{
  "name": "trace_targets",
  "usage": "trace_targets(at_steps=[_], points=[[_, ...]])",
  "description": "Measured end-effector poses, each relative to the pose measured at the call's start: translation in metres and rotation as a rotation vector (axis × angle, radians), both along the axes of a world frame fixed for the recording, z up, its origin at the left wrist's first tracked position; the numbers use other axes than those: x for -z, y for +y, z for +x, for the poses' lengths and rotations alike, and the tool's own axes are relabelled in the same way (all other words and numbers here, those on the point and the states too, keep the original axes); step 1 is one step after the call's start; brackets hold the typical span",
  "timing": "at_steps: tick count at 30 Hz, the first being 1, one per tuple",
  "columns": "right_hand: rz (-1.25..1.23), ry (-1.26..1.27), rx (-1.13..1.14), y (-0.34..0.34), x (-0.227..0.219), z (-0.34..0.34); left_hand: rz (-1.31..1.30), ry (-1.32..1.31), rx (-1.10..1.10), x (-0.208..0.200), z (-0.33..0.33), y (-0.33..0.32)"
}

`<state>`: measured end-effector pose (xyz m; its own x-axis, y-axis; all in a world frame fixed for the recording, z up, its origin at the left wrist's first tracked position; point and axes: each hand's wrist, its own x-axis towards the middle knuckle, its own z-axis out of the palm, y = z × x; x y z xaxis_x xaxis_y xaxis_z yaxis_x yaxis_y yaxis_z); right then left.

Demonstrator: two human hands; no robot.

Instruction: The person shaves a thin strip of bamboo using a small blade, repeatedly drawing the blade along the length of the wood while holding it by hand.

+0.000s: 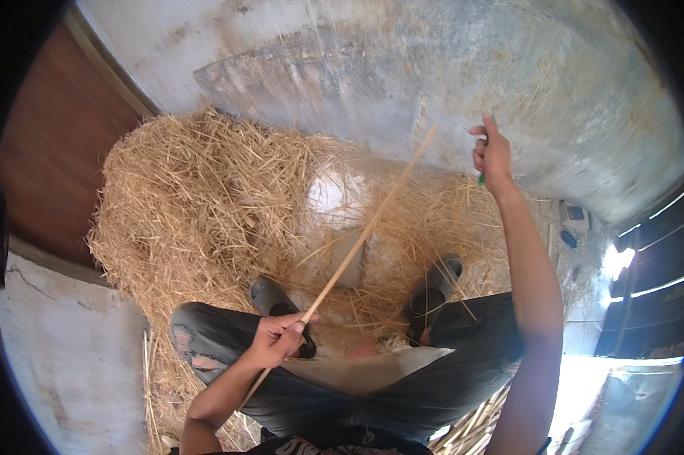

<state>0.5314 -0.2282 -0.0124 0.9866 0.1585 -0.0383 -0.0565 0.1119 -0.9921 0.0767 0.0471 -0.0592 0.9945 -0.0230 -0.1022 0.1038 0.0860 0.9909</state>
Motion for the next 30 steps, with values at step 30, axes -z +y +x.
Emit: trace_targets(at_steps=[30], points=[[-0.849, -0.71, -0.847, 0.109, -0.024, -0.263, -0.041, -0.059, -0.197, -0.011, 0.015, -0.003]])
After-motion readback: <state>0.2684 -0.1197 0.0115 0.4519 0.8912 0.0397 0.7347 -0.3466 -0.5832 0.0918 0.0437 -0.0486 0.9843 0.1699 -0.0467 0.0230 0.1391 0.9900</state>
